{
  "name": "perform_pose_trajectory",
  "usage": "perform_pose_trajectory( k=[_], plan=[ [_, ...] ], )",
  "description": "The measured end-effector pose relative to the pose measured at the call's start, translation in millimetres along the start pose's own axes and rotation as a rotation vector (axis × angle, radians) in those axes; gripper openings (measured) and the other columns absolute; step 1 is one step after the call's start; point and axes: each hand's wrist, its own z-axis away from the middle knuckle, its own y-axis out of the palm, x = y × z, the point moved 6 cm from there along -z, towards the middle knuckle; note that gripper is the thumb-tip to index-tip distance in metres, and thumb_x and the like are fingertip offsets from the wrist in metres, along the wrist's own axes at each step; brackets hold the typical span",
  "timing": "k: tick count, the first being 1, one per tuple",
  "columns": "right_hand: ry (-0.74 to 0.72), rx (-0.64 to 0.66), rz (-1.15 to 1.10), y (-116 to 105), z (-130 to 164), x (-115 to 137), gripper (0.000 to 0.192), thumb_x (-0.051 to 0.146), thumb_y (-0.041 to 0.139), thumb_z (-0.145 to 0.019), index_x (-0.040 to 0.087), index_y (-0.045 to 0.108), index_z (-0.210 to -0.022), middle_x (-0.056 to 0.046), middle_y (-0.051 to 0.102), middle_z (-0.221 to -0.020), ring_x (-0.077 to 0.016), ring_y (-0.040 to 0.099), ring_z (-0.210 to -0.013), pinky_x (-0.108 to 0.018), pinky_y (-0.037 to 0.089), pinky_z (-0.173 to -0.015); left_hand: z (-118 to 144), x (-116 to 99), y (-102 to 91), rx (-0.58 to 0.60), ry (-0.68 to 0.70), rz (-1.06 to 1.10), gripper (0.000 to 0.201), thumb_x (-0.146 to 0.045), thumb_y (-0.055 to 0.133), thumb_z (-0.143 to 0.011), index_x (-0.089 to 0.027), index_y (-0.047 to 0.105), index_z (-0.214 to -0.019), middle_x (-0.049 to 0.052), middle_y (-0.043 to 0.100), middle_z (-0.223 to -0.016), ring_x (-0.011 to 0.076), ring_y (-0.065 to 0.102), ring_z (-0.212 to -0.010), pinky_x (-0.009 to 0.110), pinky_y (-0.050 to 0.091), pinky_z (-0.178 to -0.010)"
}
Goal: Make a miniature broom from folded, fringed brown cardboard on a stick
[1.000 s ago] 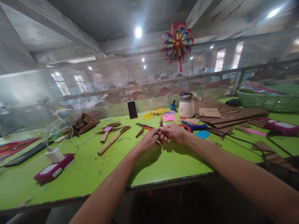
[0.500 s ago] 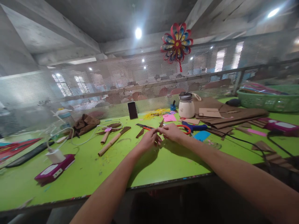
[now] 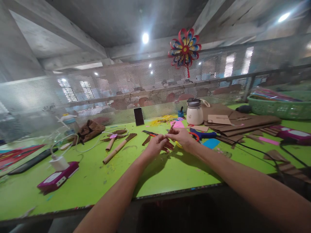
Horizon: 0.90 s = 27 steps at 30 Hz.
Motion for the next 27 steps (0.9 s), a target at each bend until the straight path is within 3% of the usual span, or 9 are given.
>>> perform_pose_trajectory(
  k=[16, 22, 27],
  plan=[
    [0.031, -0.141, -0.139, -11.6, -5.4, 1.1, 0.030, 0.038, 0.081, -0.049, 0.015, 0.060, -0.053, 0.003, 0.048, -0.045, -0.0076, 0.037, -0.043, -0.026, 0.027, -0.047, 7.2, -5.5, -1.9, -0.039, -0.114, -0.022, 0.031, -0.039, 0.069, -0.074, -0.013, 0.052, -0.072, 0.007, 0.069, -0.061, 0.0143, 0.065, -0.051, 0.018, 0.038, -0.042],
    [0.009, -0.228, -0.193, -28.1, -11.1, 8.3, 0.032, 0.038, 0.081, -0.046, 0.016, 0.059, -0.054, 0.004, 0.048, -0.048, -0.0069, 0.037, -0.046, -0.025, 0.029, -0.046, 5.8, -2.1, -1.0, -0.013, -0.124, -0.018, 0.031, -0.039, 0.070, -0.073, -0.014, 0.051, -0.070, 0.007, 0.069, -0.058, 0.0144, 0.064, -0.049, 0.018, 0.036, -0.039],
    [-0.020, -0.341, -0.215, -54.3, -20.7, 9.4, 0.034, 0.040, 0.079, -0.048, 0.017, 0.056, -0.057, 0.003, 0.050, -0.052, -0.0061, 0.037, -0.046, -0.023, 0.029, -0.043, 6.6, 0.0, -1.3, -0.014, -0.137, -0.041, 0.031, -0.038, 0.071, -0.072, -0.013, 0.052, -0.069, 0.006, 0.068, -0.056, 0.0132, 0.062, -0.046, 0.017, 0.035, -0.039]
  ],
)
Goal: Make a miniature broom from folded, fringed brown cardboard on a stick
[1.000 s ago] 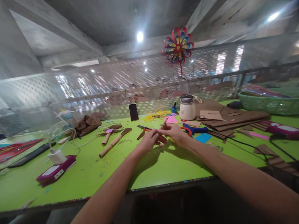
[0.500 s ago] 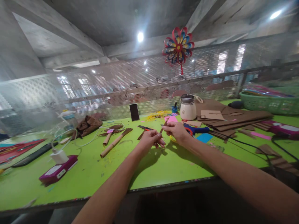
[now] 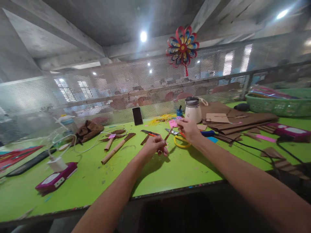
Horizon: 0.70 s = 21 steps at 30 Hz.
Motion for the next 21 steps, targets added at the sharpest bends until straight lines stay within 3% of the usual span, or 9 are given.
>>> perform_pose_trajectory(
  k=[4, 8, 10, 12, 16, 21],
  plan=[
    [0.045, 0.003, 0.010, -6.5, -4.2, -5.7, 0.037, 0.043, 0.079, -0.051, 0.018, 0.054, -0.059, 0.004, 0.049, -0.051, -0.0059, 0.037, -0.044, -0.022, 0.029, -0.041, -3.6, 1.7, -11.2, -0.144, -0.008, 0.025, 0.029, -0.036, 0.070, -0.074, -0.013, 0.053, -0.070, 0.006, 0.067, -0.055, 0.0139, 0.063, -0.047, 0.018, 0.038, -0.040],
    [0.188, 0.256, 0.067, 21.5, 18.3, -19.8, 0.035, 0.039, 0.083, -0.049, 0.014, 0.062, -0.062, 0.000, 0.056, -0.055, -0.0079, 0.045, -0.047, -0.023, 0.036, -0.044, -4.4, -3.0, -21.7, -0.278, 0.049, 0.098, 0.027, -0.034, 0.070, -0.075, -0.013, 0.054, -0.074, 0.007, 0.069, -0.061, 0.0154, 0.065, -0.053, 0.021, 0.043, -0.044],
    [0.232, 0.403, 0.090, 38.2, 33.4, -23.9, 0.035, 0.035, 0.084, -0.050, 0.012, 0.067, -0.070, -0.003, 0.063, -0.062, -0.0100, 0.052, -0.053, -0.024, 0.041, -0.049, -3.2, -5.7, -20.5, -0.264, 0.073, 0.105, 0.030, -0.037, 0.073, -0.073, -0.012, 0.056, -0.075, 0.008, 0.070, -0.063, 0.0163, 0.066, -0.056, 0.022, 0.045, -0.047],
    [0.201, 0.466, 0.119, 47.4, 42.3, -22.9, 0.033, 0.037, 0.082, -0.055, 0.012, 0.069, -0.072, -0.003, 0.064, -0.065, -0.0090, 0.051, -0.053, -0.023, 0.040, -0.050, -1.5, -7.0, -16.0, -0.224, 0.072, 0.099, 0.035, -0.041, 0.075, -0.069, -0.012, 0.056, -0.074, 0.008, 0.070, -0.063, 0.0178, 0.067, -0.058, 0.023, 0.046, -0.049],
    [0.084, 0.387, 0.189, 45.6, 41.9, -16.7, 0.031, 0.041, 0.077, -0.060, 0.013, 0.065, -0.063, 0.002, 0.055, -0.051, -0.0064, 0.041, -0.044, -0.023, 0.031, -0.044, 1.3, -8.4, -5.5, -0.144, 0.078, 0.092, 0.038, -0.044, 0.075, -0.067, -0.012, 0.056, -0.074, 0.008, 0.070, -0.065, 0.0189, 0.068, -0.060, 0.026, 0.049, -0.053],
    [0.078, 0.378, 0.150, 41.5, 37.3, -13.8, 0.029, 0.039, 0.077, -0.058, 0.014, 0.063, -0.060, 0.003, 0.054, -0.048, -0.0068, 0.040, -0.042, -0.024, 0.029, -0.044, 1.4, -10.8, 1.2, -0.051, 0.108, 0.142, 0.036, -0.040, 0.075, -0.070, -0.009, 0.059, -0.081, 0.010, 0.072, -0.073, 0.0174, 0.068, -0.067, 0.028, 0.052, -0.065]
  ],
)
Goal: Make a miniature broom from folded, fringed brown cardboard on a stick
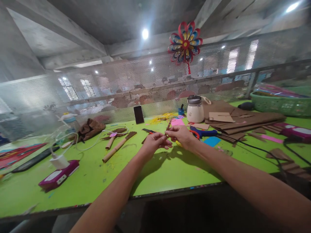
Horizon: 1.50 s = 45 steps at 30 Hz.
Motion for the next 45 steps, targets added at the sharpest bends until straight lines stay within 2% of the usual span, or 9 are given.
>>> perform_pose_trajectory(
  k=[3, 9, 17, 28, 30, 37, 41, 45],
  plan=[
    [-0.026, -0.001, 0.012, -3.1, -1.4, 1.5, 0.029, 0.040, 0.076, -0.059, 0.014, 0.063, -0.062, 0.003, 0.054, -0.049, -0.0071, 0.041, -0.042, -0.024, 0.031, -0.044, 0.9, -0.5, 2.4, 0.048, -0.033, 0.049, 0.034, -0.038, 0.072, -0.074, -0.009, 0.059, -0.085, 0.011, 0.072, -0.078, 0.0177, 0.069, -0.070, 0.028, 0.052, -0.067],
    [-0.121, 0.042, 0.088, -1.2, -0.8, 7.1, 0.027, 0.040, 0.074, -0.064, 0.016, 0.062, -0.062, 0.003, 0.053, -0.051, -0.0077, 0.042, -0.044, -0.024, 0.033, -0.045, 3.7, 1.6, 2.9, 0.064, -0.136, 0.125, 0.023, -0.030, 0.069, -0.077, -0.011, 0.057, -0.079, 0.008, 0.069, -0.067, 0.0149, 0.067, -0.059, 0.020, 0.045, -0.052],
    [-0.207, 0.079, 0.152, 1.5, -0.1, 13.8, 0.024, 0.040, 0.072, -0.067, 0.017, 0.064, -0.067, 0.002, 0.057, -0.055, -0.0097, 0.047, -0.047, -0.025, 0.038, -0.047, 4.3, 2.0, 0.5, 0.078, -0.135, 0.207, 0.015, -0.023, 0.067, -0.076, -0.010, 0.060, -0.079, 0.010, 0.069, -0.070, 0.0140, 0.065, -0.061, 0.021, 0.047, -0.056],
    [-0.223, 0.073, 0.224, 5.1, 4.5, 15.9, 0.026, 0.043, 0.070, -0.070, 0.018, 0.062, -0.068, 0.001, 0.057, -0.057, -0.0111, 0.048, -0.049, -0.026, 0.038, -0.049, 2.5, 2.4, -2.9, 0.004, -0.123, 0.150, 0.016, -0.024, 0.064, -0.073, -0.009, 0.060, -0.076, 0.008, 0.066, -0.065, 0.0121, 0.062, -0.055, 0.020, 0.043, -0.051],
    [-0.270, 0.092, 0.308, 8.9, 7.6, 18.6, 0.024, 0.041, 0.068, -0.072, 0.018, 0.063, -0.068, 0.001, 0.058, -0.059, -0.0119, 0.048, -0.051, -0.026, 0.037, -0.051, 2.5, 3.0, -5.6, -0.019, -0.126, 0.112, 0.013, -0.022, 0.063, -0.072, -0.009, 0.060, -0.072, 0.007, 0.064, -0.060, 0.0108, 0.059, -0.050, 0.019, 0.039, -0.046],
    [-0.590, 0.126, 0.693, 23.8, 22.6, 33.5, 0.015, 0.025, 0.059, -0.081, 0.020, 0.062, -0.067, -0.003, 0.058, -0.066, -0.0154, 0.051, -0.063, -0.028, 0.037, -0.062, 3.6, 3.6, -11.2, -0.115, -0.149, 0.000, 0.011, -0.017, 0.056, -0.069, -0.011, 0.059, -0.060, 0.004, 0.058, -0.049, 0.0083, 0.052, -0.041, 0.018, 0.027, -0.040],
    [-0.628, 0.152, 0.762, 28.7, 25.7, 32.0, 0.016, 0.024, 0.056, -0.084, 0.021, 0.061, -0.069, -0.005, 0.059, -0.070, -0.0175, 0.052, -0.068, -0.029, 0.039, -0.065, 2.5, 6.6, -14.2, -0.157, -0.177, -0.004, 0.010, -0.017, 0.056, -0.066, -0.011, 0.057, -0.057, 0.003, 0.057, -0.047, 0.0085, 0.051, -0.040, 0.019, 0.024, -0.040],
    [-0.625, 0.089, 0.767, 28.2, 25.4, 29.5, 0.013, 0.024, 0.055, -0.084, 0.020, 0.061, -0.074, -0.005, 0.058, -0.073, -0.0171, 0.053, -0.070, -0.029, 0.041, -0.065, 0.8, 6.8, -15.5, -0.177, -0.158, 0.018, 0.009, -0.017, 0.060, -0.064, -0.011, 0.058, -0.058, 0.001, 0.054, -0.045, 0.0068, 0.047, -0.039, 0.019, 0.026, -0.042]
  ],
)
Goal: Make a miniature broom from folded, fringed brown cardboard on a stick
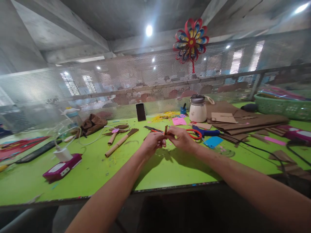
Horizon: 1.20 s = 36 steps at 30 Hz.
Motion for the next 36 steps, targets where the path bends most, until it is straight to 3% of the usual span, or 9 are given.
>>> perform_pose_trajectory(
  k=[7, 17, 23, 28, 33, 36],
  plan=[
    [0.119, -0.055, -0.122, -1.9, -1.5, -13.7, 0.015, 0.027, 0.058, -0.082, 0.016, 0.064, -0.074, -0.005, 0.063, -0.070, -0.0166, 0.057, -0.063, -0.028, 0.045, -0.060, 3.6, -2.6, 8.9, 0.038, 0.037, -0.013, 0.010, -0.020, 0.058, -0.072, -0.013, 0.058, -0.064, 0.000, 0.055, -0.045, 0.0065, 0.046, -0.038, 0.018, 0.024, -0.041],
    [0.165, -0.081, -0.084, 3.3, 3.6, -18.3, 0.024, 0.032, 0.056, -0.081, 0.015, 0.068, -0.069, -0.007, 0.066, -0.067, -0.0174, 0.060, -0.062, -0.027, 0.046, -0.057, -0.7, -2.1, 5.2, -0.135, 0.129, -0.428, 0.019, -0.016, 0.051, -0.078, -0.016, 0.055, -0.059, -0.005, 0.050, -0.036, 0.0055, 0.036, -0.033, 0.019, 0.027, -0.042],
    [0.167, -0.107, -0.047, 7.2, 7.0, -15.8, 0.021, 0.028, 0.056, -0.081, 0.015, 0.066, -0.067, -0.007, 0.063, -0.065, -0.0178, 0.058, -0.063, -0.028, 0.045, -0.058, -1.6, 3.3, 4.7, -0.166, 0.102, -0.346, 0.016, -0.014, 0.052, -0.075, -0.016, 0.056, -0.059, -0.006, 0.047, -0.034, 0.0072, 0.037, -0.033, 0.020, 0.026, -0.043],
    [0.284, -0.052, -0.111, 15.8, 7.6, -22.3, 0.024, 0.031, 0.055, -0.081, 0.015, 0.063, -0.066, -0.009, 0.064, -0.071, -0.0175, 0.056, -0.062, -0.029, 0.045, -0.057, -2.7, 5.1, 2.8, -0.147, 0.078, -0.255, 0.020, -0.015, 0.053, -0.072, -0.016, 0.052, -0.052, -0.004, 0.044, -0.034, 0.0072, 0.037, -0.033, 0.021, 0.025, -0.042],
    [0.361, 0.020, -0.348, 15.5, 3.5, -20.9, 0.026, 0.038, 0.061, -0.078, 0.014, 0.063, -0.088, -0.003, 0.061, -0.069, -0.0144, 0.054, -0.058, -0.027, 0.045, -0.054, -0.1, 2.8, 7.4, 0.037, 0.012, 0.100, 0.015, -0.017, 0.051, -0.070, -0.015, 0.050, -0.055, -0.004, 0.038, -0.039, 0.0066, 0.036, -0.036, 0.020, 0.023, -0.040],
    [0.375, 0.045, -0.526, 10.1, -0.1, -18.5, 0.025, 0.034, 0.065, -0.074, 0.015, 0.062, -0.090, -0.003, 0.061, -0.073, -0.0145, 0.055, -0.064, -0.027, 0.046, -0.056, 2.0, 1.2, 8.7, 0.113, -0.015, 0.203, 0.015, -0.020, 0.049, -0.072, -0.014, 0.051, -0.059, -0.005, 0.036, -0.042, 0.0061, 0.033, -0.037, 0.019, 0.023, -0.040]
  ],
)
